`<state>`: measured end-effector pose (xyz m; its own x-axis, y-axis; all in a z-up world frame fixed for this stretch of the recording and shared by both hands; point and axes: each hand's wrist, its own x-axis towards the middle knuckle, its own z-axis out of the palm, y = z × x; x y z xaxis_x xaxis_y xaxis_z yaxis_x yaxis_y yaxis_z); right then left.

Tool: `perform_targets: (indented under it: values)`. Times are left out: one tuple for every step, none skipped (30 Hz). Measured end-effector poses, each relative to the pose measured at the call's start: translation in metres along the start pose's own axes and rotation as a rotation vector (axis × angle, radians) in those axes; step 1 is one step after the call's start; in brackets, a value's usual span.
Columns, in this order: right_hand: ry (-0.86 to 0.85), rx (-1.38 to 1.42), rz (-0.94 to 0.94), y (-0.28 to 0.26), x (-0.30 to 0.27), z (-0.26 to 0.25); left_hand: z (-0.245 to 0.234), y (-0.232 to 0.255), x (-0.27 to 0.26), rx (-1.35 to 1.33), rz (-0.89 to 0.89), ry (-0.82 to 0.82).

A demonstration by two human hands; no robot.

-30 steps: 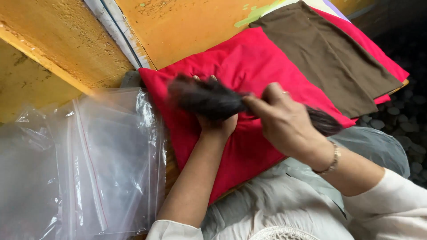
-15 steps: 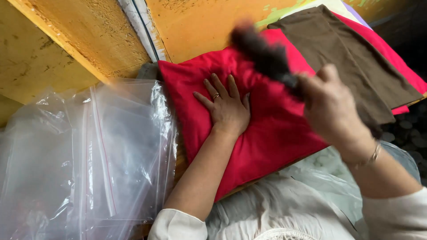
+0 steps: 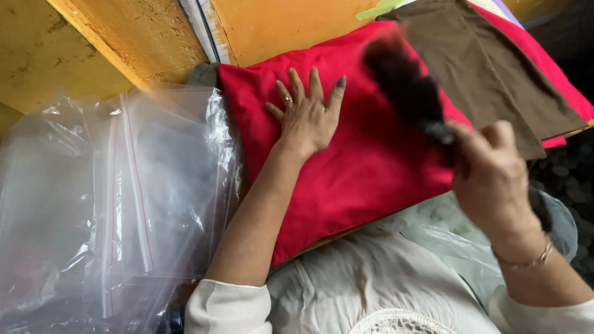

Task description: Stuffing a pink pillowcase with fiberfill, zipping it closed, patting it to distribute the filling, and brushing the exterior.

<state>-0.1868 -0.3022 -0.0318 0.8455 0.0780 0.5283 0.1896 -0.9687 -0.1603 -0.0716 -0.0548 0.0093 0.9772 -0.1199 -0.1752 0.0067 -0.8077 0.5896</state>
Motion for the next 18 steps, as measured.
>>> perform_targets:
  values:
    - [-0.056,0.04,-0.092,-0.025,-0.012,-0.01,-0.008,0.004,-0.007,-0.096,0.033,-0.015]
    - [-0.062,0.041,-0.091,-0.019,-0.018,-0.003,-0.005,0.002,-0.007,-0.096,0.028,-0.019]
    - [-0.091,-0.056,-0.118,-0.014,-0.025,0.003,-0.002,0.0,-0.008,0.021,0.04,-0.064]
    - [-0.12,-0.151,-0.148,-0.009,-0.031,0.009,0.0,-0.003,-0.01,0.136,0.049,-0.107]
    - [-0.126,-0.148,-0.15,0.012,-0.023,0.016,0.006,-0.011,-0.009,0.135,0.043,-0.11]
    - [-0.124,-0.248,-0.008,0.033,-0.016,0.024,0.014,-0.019,-0.008,0.197,0.059,-0.088]
    - [-0.118,-0.346,0.135,0.054,-0.009,0.031,0.021,-0.027,-0.007,0.26,0.076,-0.067]
    - [-0.124,-0.345,0.134,0.058,-0.011,0.026,0.02,-0.028,-0.013,0.259,0.072,-0.072]
    - [-0.052,-0.339,0.126,0.063,-0.012,0.021,0.018,-0.028,-0.017,0.161,0.129,0.028]
    - [0.019,-0.335,0.114,0.067,-0.014,0.015,0.017,-0.029,-0.022,0.059,0.183,0.128]
    - [0.012,-0.335,0.11,0.048,-0.021,0.008,0.02,-0.028,-0.037,0.056,0.177,0.125]
    - [0.047,-0.248,0.043,0.029,-0.027,0.001,0.022,-0.025,-0.051,-0.078,0.245,0.308]
    - [0.082,-0.161,-0.022,0.01,-0.032,-0.007,0.024,-0.022,-0.064,-0.211,0.313,0.49]
    - [0.08,-0.159,-0.025,-0.01,-0.041,-0.009,0.033,-0.022,-0.079,-0.212,0.309,0.492]
    - [-0.017,-0.07,-0.12,-0.03,-0.05,-0.012,0.043,-0.021,-0.095,-0.185,0.373,0.56]
    - [-0.109,0.024,-0.214,-0.051,-0.06,-0.015,0.053,-0.021,-0.11,-0.156,0.442,0.629]
    - [-0.106,0.024,-0.215,-0.044,-0.06,-0.007,0.067,-0.029,-0.114,-0.155,0.443,0.632]
    - [-0.099,-0.03,-0.25,-0.037,-0.061,0.001,0.081,-0.037,-0.118,0.091,0.401,0.57]
